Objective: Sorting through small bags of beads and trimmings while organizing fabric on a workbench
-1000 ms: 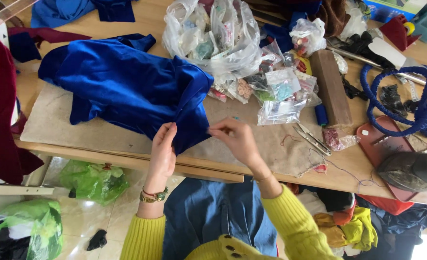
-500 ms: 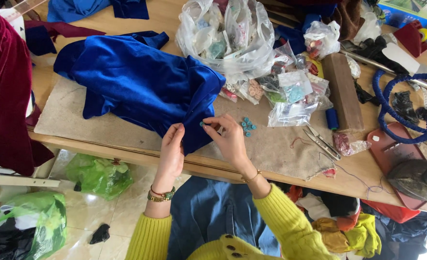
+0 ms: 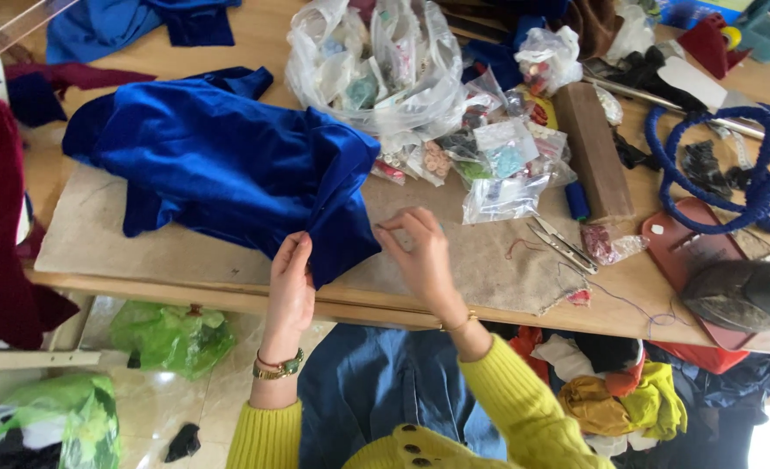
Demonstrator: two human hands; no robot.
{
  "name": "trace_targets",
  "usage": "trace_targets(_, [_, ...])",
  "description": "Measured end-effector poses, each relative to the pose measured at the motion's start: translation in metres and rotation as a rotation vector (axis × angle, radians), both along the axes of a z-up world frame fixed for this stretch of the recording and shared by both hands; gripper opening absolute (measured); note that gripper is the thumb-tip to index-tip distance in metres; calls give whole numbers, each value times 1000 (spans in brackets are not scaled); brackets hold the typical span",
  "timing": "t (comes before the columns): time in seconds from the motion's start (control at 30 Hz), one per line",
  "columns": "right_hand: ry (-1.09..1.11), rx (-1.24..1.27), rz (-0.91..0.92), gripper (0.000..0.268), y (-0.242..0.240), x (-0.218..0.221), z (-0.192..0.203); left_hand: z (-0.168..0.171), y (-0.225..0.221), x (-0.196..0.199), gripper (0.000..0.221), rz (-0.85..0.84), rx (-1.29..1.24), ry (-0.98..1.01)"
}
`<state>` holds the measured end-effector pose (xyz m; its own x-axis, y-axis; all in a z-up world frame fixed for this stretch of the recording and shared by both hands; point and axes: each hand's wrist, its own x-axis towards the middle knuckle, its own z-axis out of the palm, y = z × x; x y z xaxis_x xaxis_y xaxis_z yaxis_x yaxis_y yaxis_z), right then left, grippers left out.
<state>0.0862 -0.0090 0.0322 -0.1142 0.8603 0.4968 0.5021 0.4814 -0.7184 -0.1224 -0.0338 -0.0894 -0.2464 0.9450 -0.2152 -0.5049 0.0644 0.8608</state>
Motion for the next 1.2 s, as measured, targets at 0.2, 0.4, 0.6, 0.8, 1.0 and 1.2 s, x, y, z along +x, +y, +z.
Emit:
trace_targets(0.2, [-369, 52, -84, 17, 12, 59, -8, -4, 3, 5, 10, 129, -20, -30])
trace_targets(0.4, [-773, 255, 101, 29, 5, 61, -12, 33, 8, -15, 11, 622, 4, -100])
trace_targets(0.6, [-809, 150, 294, 43, 6, 97, -28, 145, 38, -100, 59, 532, 800, 144])
trace_targets(0.8, [-708, 82, 342, 42, -5, 120, -32, 76, 86, -136, 57, 888, 550, 529])
trace_targets(1.0, [-713, 231, 199, 30, -5, 130, -37, 130, 44, 12, 72, 865, 445, 1065])
trace_targets(1.2, [-745, 414, 54, 38, 3, 124, -38, 133, 48, 129, 22, -85, 579, 1139])
